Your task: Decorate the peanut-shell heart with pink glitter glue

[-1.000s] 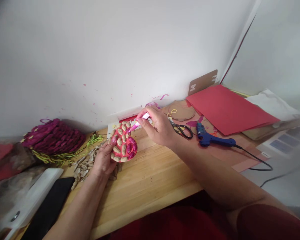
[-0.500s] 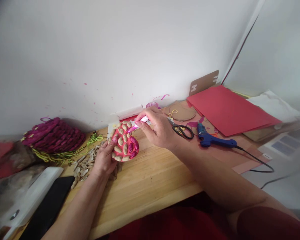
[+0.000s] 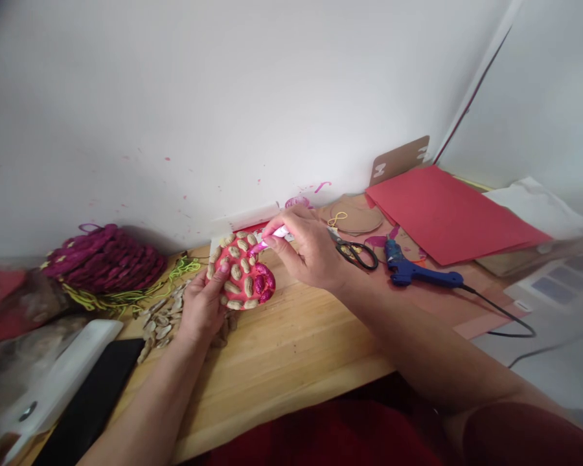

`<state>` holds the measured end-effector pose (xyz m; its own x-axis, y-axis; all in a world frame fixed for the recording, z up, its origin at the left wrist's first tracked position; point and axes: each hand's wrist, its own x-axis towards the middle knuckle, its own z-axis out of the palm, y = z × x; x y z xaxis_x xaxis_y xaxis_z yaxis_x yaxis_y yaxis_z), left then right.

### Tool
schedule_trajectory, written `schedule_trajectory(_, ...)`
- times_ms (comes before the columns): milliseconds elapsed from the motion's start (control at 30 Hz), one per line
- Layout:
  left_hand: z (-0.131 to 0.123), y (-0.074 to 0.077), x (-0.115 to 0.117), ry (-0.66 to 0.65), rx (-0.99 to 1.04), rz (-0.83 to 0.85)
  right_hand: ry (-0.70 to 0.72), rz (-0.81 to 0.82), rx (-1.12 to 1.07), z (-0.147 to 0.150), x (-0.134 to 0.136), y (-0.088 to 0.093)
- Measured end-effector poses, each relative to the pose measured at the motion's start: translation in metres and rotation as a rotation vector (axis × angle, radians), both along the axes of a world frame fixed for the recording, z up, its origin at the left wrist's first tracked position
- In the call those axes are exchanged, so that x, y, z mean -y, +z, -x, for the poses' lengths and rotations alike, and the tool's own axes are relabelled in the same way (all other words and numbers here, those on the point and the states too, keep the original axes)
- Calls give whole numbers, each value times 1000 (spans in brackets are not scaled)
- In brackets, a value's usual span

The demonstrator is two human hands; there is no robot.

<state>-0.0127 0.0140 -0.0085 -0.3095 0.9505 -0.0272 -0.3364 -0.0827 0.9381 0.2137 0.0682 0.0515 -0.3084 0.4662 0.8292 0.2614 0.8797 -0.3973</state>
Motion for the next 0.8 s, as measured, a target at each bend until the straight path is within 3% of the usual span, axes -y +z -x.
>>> schedule_trajectory(267,2,-2,6,58,-294,-36,1,-85,157,6,3,-3)
schedule_trajectory(467,2,0,8,87,-361,-31,-42,-99,164,3,5,2)
schedule_trajectory(667,1,1,10,111,-465,-64,13,-111,212,7,4,-1)
schedule_trajectory(800,2,-1,8,105,-386,-34,-42,-91,210,2,1,1)
